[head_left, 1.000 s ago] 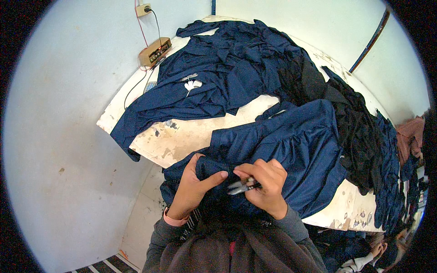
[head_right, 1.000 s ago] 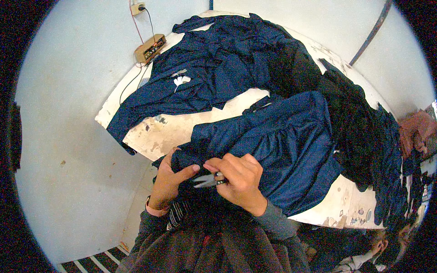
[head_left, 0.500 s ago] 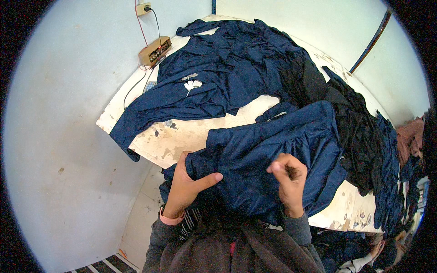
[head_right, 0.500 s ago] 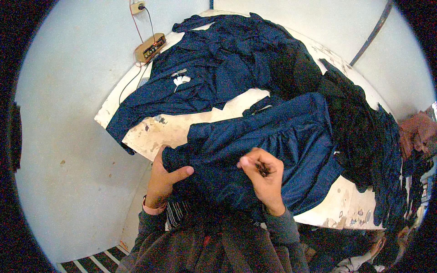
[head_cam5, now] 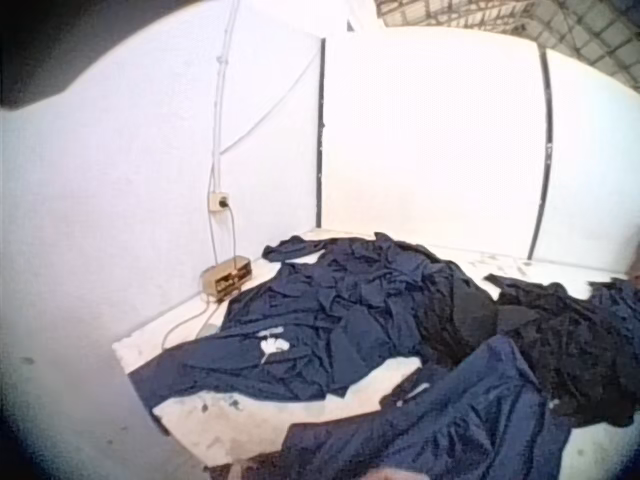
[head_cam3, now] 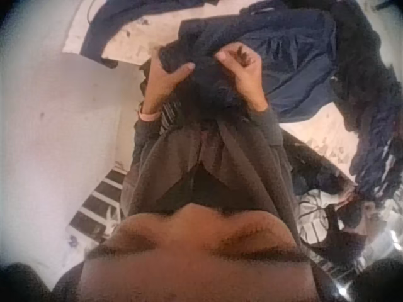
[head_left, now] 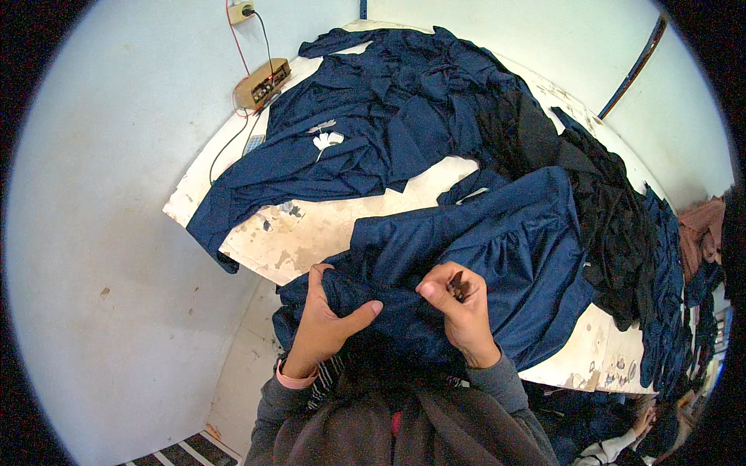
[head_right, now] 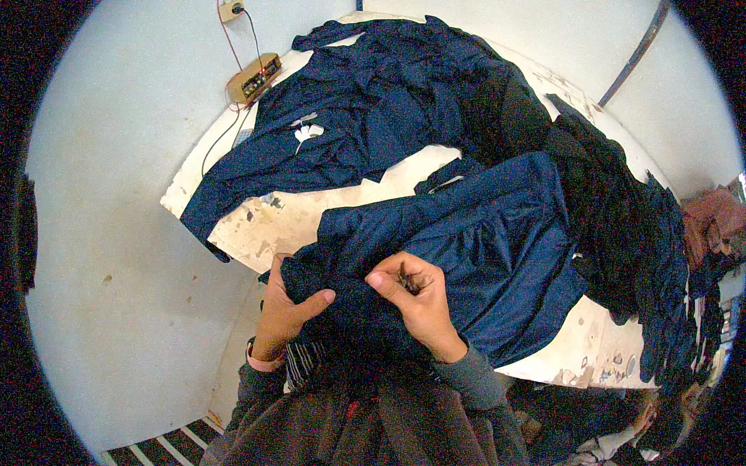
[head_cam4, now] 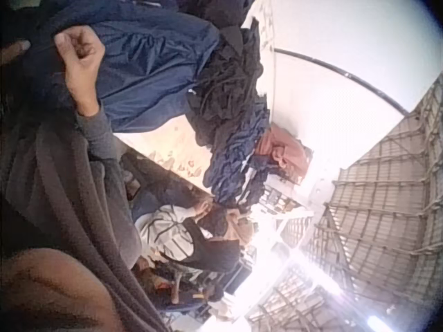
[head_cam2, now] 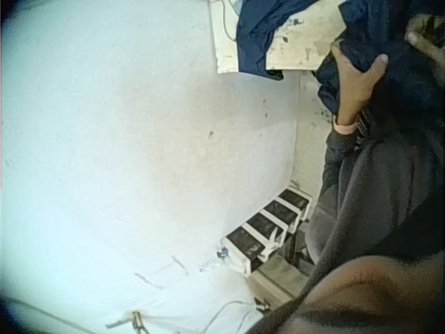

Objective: The person uses a small blade to trim loose threads and tags from a dark blue garment laid on a table. They repeatedly lift and reposition the fabric to access different areas, then place the trimmed pieces aside.

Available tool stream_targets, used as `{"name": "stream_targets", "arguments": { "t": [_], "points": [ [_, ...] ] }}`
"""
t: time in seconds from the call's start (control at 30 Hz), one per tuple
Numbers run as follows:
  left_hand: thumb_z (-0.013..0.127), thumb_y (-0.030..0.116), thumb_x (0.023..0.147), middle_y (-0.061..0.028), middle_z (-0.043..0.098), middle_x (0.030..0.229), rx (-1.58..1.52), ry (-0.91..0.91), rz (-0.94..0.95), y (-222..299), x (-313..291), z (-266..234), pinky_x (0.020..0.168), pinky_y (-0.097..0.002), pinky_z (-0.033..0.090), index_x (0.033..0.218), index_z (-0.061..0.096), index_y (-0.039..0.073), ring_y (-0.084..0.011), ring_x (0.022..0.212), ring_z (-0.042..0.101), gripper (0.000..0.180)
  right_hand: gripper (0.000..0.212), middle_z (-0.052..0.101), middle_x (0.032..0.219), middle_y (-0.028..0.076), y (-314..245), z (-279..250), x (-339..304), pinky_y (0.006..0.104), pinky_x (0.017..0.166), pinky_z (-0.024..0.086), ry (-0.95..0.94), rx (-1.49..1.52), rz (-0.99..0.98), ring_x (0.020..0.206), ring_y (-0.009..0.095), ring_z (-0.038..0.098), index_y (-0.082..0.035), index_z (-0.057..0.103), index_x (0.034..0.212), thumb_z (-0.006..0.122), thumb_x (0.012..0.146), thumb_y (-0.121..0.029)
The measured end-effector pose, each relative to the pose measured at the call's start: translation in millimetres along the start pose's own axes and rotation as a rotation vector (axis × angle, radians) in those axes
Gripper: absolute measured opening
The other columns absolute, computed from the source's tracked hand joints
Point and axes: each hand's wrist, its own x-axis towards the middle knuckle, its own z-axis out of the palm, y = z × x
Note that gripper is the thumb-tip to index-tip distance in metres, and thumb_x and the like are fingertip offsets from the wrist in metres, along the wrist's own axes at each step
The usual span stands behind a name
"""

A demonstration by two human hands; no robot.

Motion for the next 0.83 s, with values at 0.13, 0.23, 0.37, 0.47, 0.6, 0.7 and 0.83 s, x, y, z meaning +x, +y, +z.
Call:
{"name": "stream_targets", "arguments": {
  "t": [0.13, 0.23, 0.37, 0.47, 0.6, 0.7, 0.83],
  "points": [
    [0.088, 0.014, 0.073, -0.0116, 0.055, 0.122, 0.003, 0.042, 0.001, -1.4, 1.4, -2.0, 0.105, -0.0335, 0.039, 0.131, 0.039, 0.001, -0.0203, 0.115, 0.053, 0.077, 0.017, 0.057, 0.077, -0.002, -2.7, -16.1, -2.3, 0.0223, 0.050, 0.024, 0.041, 0.350, 0.041, 0.057, 0.003, 0.036, -0.005, 0.063, 0.090, 0.071, 0.093, -0.019],
    [0.086, 0.011, 0.075, -0.0133, 0.060, 0.120, 0.100, 0.084, 0.078, -2.1, 0.1, -2.3, 0.102, -0.0338, 0.041, 0.126, 0.040, 0.002, -0.0201, 0.110, 0.055, 0.069, 0.018, 0.050, 0.071, -0.003, -12.4, -19.9, -5.5, 0.0228, 0.050, 0.023, 0.070, 0.323, -0.013, 0.055, 0.003, 0.033, -0.006, 0.059, 0.085, 0.069, 0.094, -0.019],
    [0.077, 0.007, 0.082, -0.0090, 0.072, 0.116, 0.202, 0.013, 0.643, -18.2, -0.5, -1.7, 0.085, -0.0309, 0.044, 0.099, 0.048, 0.012, -0.0162, 0.094, 0.061, 0.034, 0.025, 0.042, 0.062, -0.004, -14.4, -29.9, -16.4, 0.0233, 0.050, 0.023, 0.090, 0.227, -0.003, 0.052, 0.004, 0.031, -0.008, 0.053, 0.076, 0.067, 0.094, -0.021],
    [0.070, 0.011, 0.084, 0.0011, 0.075, 0.116, 0.767, -0.139, 1.283, -22.8, -12.2, -29.0, 0.073, -0.0274, 0.038, 0.076, 0.043, 0.021, -0.0133, 0.082, 0.061, 0.030, 0.028, 0.046, 0.063, -0.003, -19.2, -47.0, -25.6, 0.0238, 0.052, 0.025, 0.115, 0.013, 0.016, 0.055, 0.005, 0.035, -0.008, 0.054, 0.071, 0.067, 0.092, -0.020],
    [0.064, 0.026, 0.088, 0.0081, 0.071, 0.125, 0.954, -0.115, 1.401, -43.6, -35.2, -31.5, 0.075, -0.0239, 0.034, 0.070, 0.043, 0.025, -0.0087, 0.097, 0.059, 0.028, 0.030, 0.053, 0.065, -0.003, -20.8, -64.5, -32.8, 0.0244, 0.056, 0.028, 0.176, -0.241, 0.058, 0.060, 0.004, 0.041, -0.008, 0.055, 0.067, 0.068, 0.092, -0.019],
    [0.062, 0.030, 0.091, 0.0075, 0.069, 0.130, 0.951, -0.190, 1.382, -53.2, -41.6, -31.0, 0.076, -0.0241, 0.035, 0.080, 0.048, 0.028, -0.0096, 0.105, 0.057, 0.018, 0.030, 0.054, 0.067, -0.006, -20.7, -71.6, -33.3, 0.0239, 0.057, 0.028, 0.228, -0.361, 0.064, 0.062, 0.002, 0.040, -0.008, 0.054, 0.068, 0.067, 0.093, -0.016],
    [0.067, 0.026, 0.089, 0.0068, 0.066, 0.135, 0.927, -0.403, 1.238, -57.9, -42.5, -23.0, 0.083, -0.0285, 0.039, 0.110, 0.054, 0.023, -0.0122, 0.108, 0.057, 0.024, 0.029, 0.051, 0.066, -0.006, -14.8, -76.2, -35.6, 0.0244, 0.057, 0.029, 0.234, -0.526, 0.045, 0.062, 0.003, 0.039, -0.007, 0.053, 0.068, 0.068, 0.092, -0.013]
  ]
}}
